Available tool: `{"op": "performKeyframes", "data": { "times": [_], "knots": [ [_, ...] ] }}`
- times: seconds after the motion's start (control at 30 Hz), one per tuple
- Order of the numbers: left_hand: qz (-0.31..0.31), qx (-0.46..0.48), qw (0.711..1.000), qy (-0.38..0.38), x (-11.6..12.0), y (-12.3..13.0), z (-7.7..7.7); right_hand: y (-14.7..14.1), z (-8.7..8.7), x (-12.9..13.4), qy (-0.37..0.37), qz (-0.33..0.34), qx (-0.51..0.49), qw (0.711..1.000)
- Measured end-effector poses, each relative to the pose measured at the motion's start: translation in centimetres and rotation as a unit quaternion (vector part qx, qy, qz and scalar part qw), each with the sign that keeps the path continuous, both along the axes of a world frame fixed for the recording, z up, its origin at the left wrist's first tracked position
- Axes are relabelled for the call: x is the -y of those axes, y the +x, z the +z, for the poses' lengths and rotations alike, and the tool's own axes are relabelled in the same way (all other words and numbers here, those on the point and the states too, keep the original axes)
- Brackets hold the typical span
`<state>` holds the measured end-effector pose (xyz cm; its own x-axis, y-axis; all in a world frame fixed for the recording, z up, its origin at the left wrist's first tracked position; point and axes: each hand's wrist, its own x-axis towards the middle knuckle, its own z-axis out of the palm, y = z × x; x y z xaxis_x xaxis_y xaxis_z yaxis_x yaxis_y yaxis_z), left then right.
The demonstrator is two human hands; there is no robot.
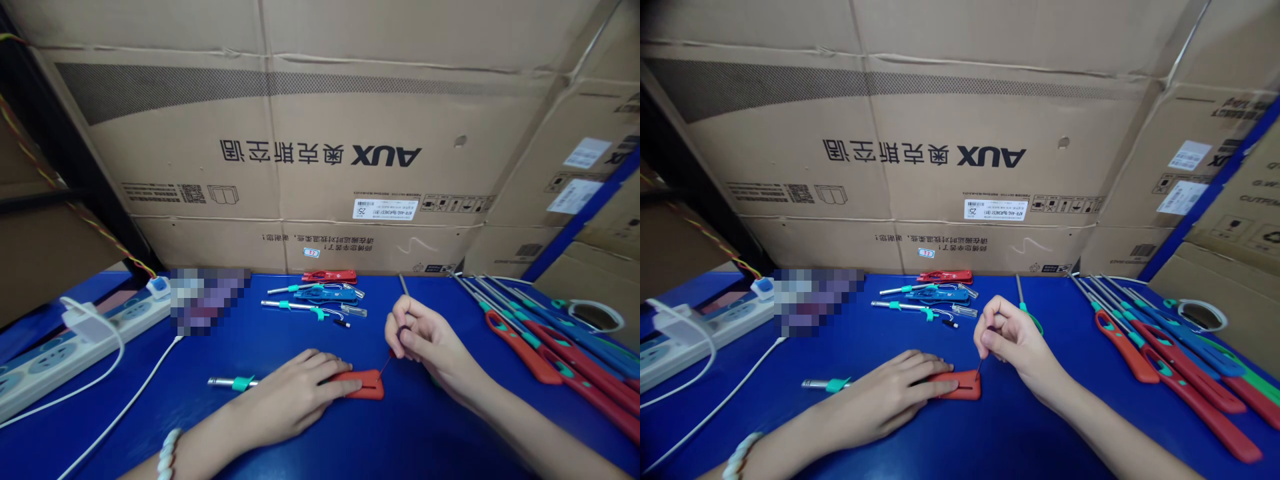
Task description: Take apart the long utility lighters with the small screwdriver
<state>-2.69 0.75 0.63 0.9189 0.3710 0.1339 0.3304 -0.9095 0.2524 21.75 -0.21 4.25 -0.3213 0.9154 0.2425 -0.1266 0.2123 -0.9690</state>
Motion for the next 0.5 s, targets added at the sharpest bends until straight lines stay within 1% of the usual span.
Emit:
{"op": "performKeyframes", "data": {
  "times": [0.13,0.33,0.5],
  "knots": [
    [0.001,0.006,1.0,0.001,0.06,0.01,0.03,0.24,-0.17,-0.09,0.006,0.002,0.001,1.0],
    [0.0,0.013,1.0,0.007,0.01,0.0,0.16,0.41,-0.18,0.0,0.014,-0.016,0.034,0.999],
    [-0.001,0.005,1.0,0.006,-0.1,-0.07,-0.05,0.13,-0.08,-0.03,0.013,-0.015,-0.001,1.0]
  ]
}}
